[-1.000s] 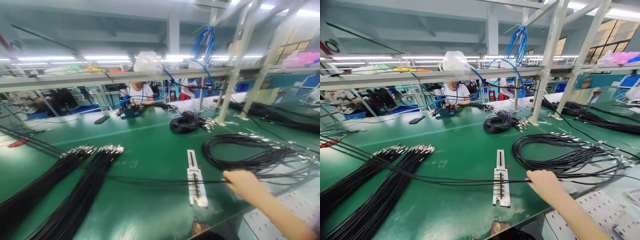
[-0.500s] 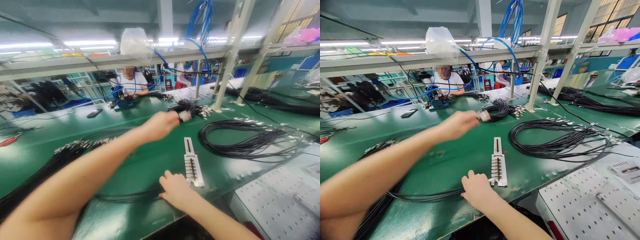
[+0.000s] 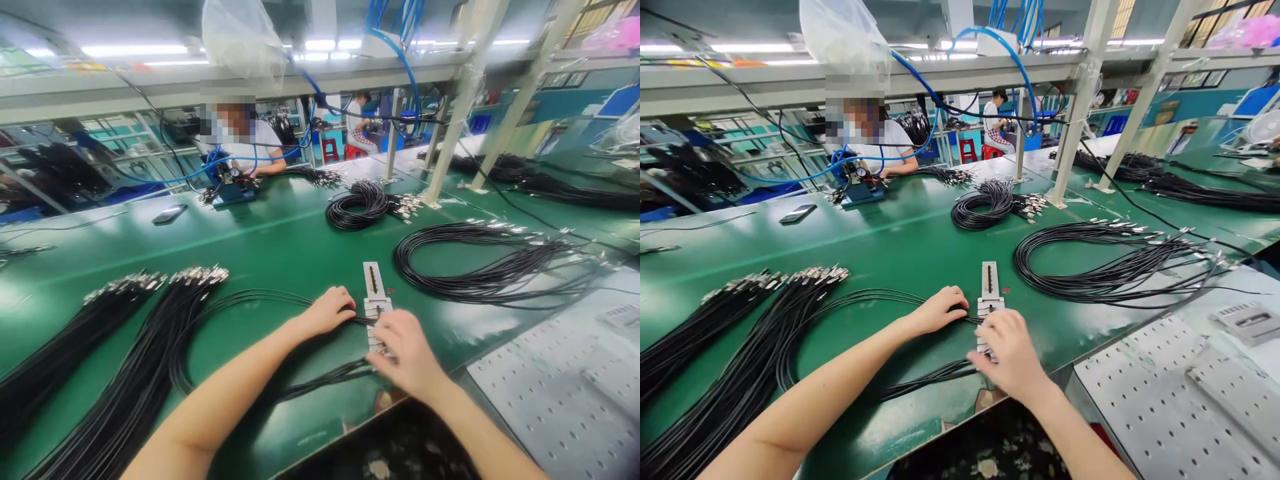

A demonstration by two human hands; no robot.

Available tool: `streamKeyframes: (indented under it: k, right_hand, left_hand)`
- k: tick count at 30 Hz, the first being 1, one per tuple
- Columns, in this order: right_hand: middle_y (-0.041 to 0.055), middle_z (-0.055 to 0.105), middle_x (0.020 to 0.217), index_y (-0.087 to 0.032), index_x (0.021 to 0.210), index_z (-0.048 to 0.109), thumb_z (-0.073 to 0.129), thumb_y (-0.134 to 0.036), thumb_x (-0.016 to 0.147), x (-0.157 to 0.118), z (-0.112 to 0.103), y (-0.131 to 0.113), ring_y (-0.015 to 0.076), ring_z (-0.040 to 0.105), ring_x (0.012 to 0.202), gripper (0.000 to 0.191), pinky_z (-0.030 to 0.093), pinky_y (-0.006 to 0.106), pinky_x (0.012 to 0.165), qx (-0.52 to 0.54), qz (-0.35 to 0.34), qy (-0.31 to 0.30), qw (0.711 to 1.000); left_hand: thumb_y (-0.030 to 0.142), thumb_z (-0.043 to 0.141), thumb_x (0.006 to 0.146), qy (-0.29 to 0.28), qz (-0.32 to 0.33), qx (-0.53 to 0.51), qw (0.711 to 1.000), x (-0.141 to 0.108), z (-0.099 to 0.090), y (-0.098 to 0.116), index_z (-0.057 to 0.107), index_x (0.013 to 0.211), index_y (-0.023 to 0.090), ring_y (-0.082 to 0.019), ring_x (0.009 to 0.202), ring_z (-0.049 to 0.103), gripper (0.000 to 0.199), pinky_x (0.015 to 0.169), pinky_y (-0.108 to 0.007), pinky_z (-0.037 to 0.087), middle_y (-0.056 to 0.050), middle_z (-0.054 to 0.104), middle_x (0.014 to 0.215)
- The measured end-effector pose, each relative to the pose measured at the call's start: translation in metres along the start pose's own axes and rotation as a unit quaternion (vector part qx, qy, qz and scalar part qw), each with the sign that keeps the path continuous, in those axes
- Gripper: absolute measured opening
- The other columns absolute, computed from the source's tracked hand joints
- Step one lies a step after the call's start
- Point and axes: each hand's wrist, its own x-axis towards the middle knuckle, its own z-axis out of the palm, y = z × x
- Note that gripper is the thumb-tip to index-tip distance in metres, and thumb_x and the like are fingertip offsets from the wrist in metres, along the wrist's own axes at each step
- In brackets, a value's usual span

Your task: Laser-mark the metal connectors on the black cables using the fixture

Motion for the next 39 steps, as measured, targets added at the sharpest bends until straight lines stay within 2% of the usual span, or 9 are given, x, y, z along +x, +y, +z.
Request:
streamKeyframes:
  k: [3,6,12,15,22,27,32,36,39]
  right_hand:
    - [0.0058,0.059,0.090,-0.019,0.086,0.058,0.046,-0.029,0.087,-0.004,-0.010,0.028,0.0186,0.052,0.091,0.015,0.041,0.036,0.084,0.045,0.131,0.078,0.987]
    - [0.0042,0.060,0.086,-0.019,0.080,0.058,0.045,-0.032,0.088,-0.002,-0.010,0.044,0.0165,0.055,0.083,0.020,0.043,0.030,0.078,0.101,0.219,0.087,0.967]
    - [0.0042,0.062,0.087,-0.018,0.082,0.061,0.047,-0.034,0.085,0.013,-0.006,0.047,0.0158,0.056,0.082,0.022,0.043,0.028,0.075,0.148,0.271,0.073,0.948]
    - [0.0041,0.063,0.086,-0.018,0.084,0.062,0.048,-0.035,0.083,0.017,-0.003,0.050,0.0162,0.057,0.079,0.022,0.044,0.029,0.073,0.160,0.286,0.071,0.942]
    - [0.0041,0.060,0.089,-0.021,0.090,0.064,0.046,-0.028,0.084,0.011,0.006,0.059,0.0166,0.057,0.082,0.020,0.046,0.030,0.075,0.135,0.223,0.060,0.964]
    - [0.0050,0.055,0.097,-0.025,0.094,0.068,0.034,-0.008,0.079,0.008,0.011,0.063,0.0165,0.055,0.091,0.040,0.045,0.033,0.082,0.090,0.145,0.032,0.985]
    - [0.0063,0.051,0.101,-0.026,0.092,0.069,0.033,0.001,0.069,0.004,0.017,0.067,0.0183,0.053,0.092,0.051,0.047,0.037,0.078,0.026,0.127,0.000,0.992]
    - [0.0071,0.052,0.100,-0.023,0.090,0.069,0.033,0.000,0.069,0.004,0.018,0.067,0.0191,0.054,0.092,0.048,0.048,0.038,0.077,0.012,0.123,0.011,0.992]
    - [0.0068,0.053,0.099,-0.023,0.091,0.069,0.033,0.000,0.068,0.005,0.016,0.065,0.0190,0.054,0.091,0.048,0.048,0.039,0.078,0.005,0.112,0.018,0.993]
  left_hand:
    - [0.027,0.053,0.085,0.000,-0.003,-0.004,1.000,-0.001,0.005,-0.001,0.061,0.090,0.018,-0.017,0.091,0.047,0.013,0.086,-0.029,0.039,-0.003,0.054,0.094]
    - [0.026,0.054,0.085,-0.010,0.001,-0.025,1.000,0.000,0.010,0.005,0.061,0.087,0.019,-0.016,0.089,0.048,0.011,0.085,-0.028,0.038,-0.002,0.055,0.091]
    - [0.019,0.052,0.081,-0.006,-0.013,-0.018,1.000,-0.003,0.004,0.011,0.056,0.077,0.016,-0.016,0.079,0.049,0.006,0.075,-0.027,0.040,-0.001,0.056,0.080]
    - [0.019,0.046,0.084,0.015,-0.055,-0.012,0.998,-0.006,-0.003,0.006,0.054,0.080,0.018,-0.015,0.074,0.051,0.009,0.068,-0.026,0.040,0.000,0.057,0.079]
    - [0.017,0.044,0.084,0.023,-0.076,0.107,0.991,-0.007,-0.005,0.004,0.056,0.080,0.019,-0.018,0.083,0.055,0.012,0.072,-0.027,0.042,-0.002,0.059,0.086]
    - [0.018,0.042,0.086,0.012,-0.064,0.172,0.983,-0.007,-0.007,0.012,0.057,0.082,0.019,-0.018,0.085,0.055,0.016,0.070,-0.027,0.043,-0.003,0.059,0.086]
    - [0.019,0.039,0.088,0.008,-0.045,0.190,0.981,-0.007,-0.005,0.016,0.059,0.088,0.018,-0.018,0.082,0.054,0.020,0.070,-0.028,0.042,-0.004,0.058,0.085]
    - [0.013,0.037,0.087,0.000,0.007,0.182,0.983,-0.008,-0.002,0.015,0.053,0.116,0.030,-0.016,0.079,0.051,0.037,0.069,-0.028,0.037,-0.002,0.055,0.087]
    - [0.009,0.036,0.086,-0.009,0.023,0.195,0.981,-0.009,-0.004,0.012,0.048,0.122,0.038,-0.016,0.077,0.048,0.047,0.068,-0.028,0.033,-0.002,0.052,0.087]
